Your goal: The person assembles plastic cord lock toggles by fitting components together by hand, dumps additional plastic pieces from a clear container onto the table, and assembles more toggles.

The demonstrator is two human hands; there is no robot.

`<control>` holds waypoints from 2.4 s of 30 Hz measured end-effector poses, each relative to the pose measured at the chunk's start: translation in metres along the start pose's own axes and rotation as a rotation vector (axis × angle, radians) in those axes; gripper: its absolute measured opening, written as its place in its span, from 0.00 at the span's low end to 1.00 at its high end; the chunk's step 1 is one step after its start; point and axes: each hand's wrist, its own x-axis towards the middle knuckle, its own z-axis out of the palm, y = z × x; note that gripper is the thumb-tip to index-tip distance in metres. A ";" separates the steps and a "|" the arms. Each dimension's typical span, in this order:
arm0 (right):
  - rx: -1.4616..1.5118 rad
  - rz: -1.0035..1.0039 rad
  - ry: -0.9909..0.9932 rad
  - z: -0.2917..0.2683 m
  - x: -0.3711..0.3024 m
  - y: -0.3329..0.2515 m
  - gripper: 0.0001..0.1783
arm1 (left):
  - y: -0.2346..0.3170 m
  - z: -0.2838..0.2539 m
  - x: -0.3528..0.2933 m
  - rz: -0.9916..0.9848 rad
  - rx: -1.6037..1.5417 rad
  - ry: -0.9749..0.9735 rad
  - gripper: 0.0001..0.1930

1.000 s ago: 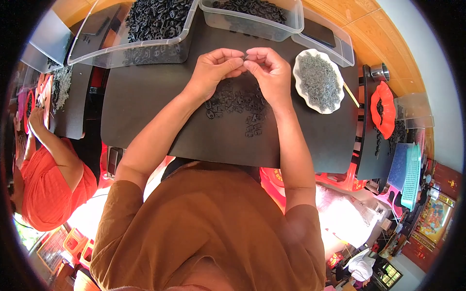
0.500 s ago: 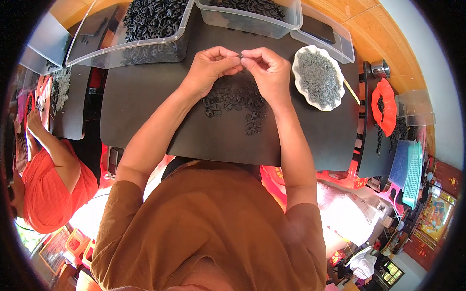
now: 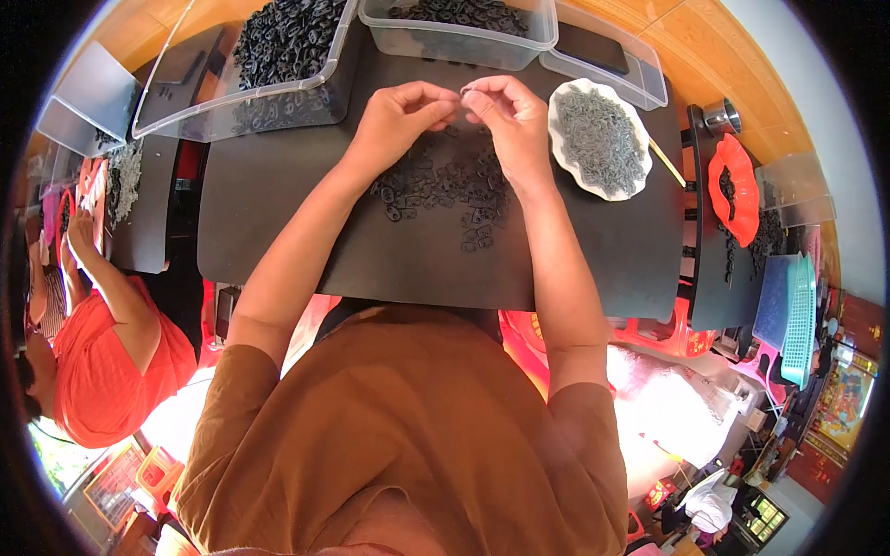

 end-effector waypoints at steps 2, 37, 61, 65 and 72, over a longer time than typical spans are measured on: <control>-0.054 -0.012 0.044 -0.003 0.001 -0.007 0.05 | 0.002 -0.003 -0.002 0.254 0.729 -0.013 0.09; -0.014 -0.081 0.207 -0.029 0.006 -0.010 0.06 | -0.022 0.021 0.025 0.421 1.115 -0.218 0.09; -0.259 0.098 -0.080 0.004 -0.008 -0.016 0.07 | -0.002 -0.015 0.003 -0.268 -0.527 -0.152 0.14; -0.256 0.086 -0.085 0.001 -0.007 -0.013 0.06 | -0.002 -0.014 0.003 -0.259 -0.517 -0.168 0.14; -0.276 0.100 -0.104 -0.001 -0.008 -0.016 0.06 | 0.003 -0.009 0.000 -0.228 -0.441 -0.142 0.13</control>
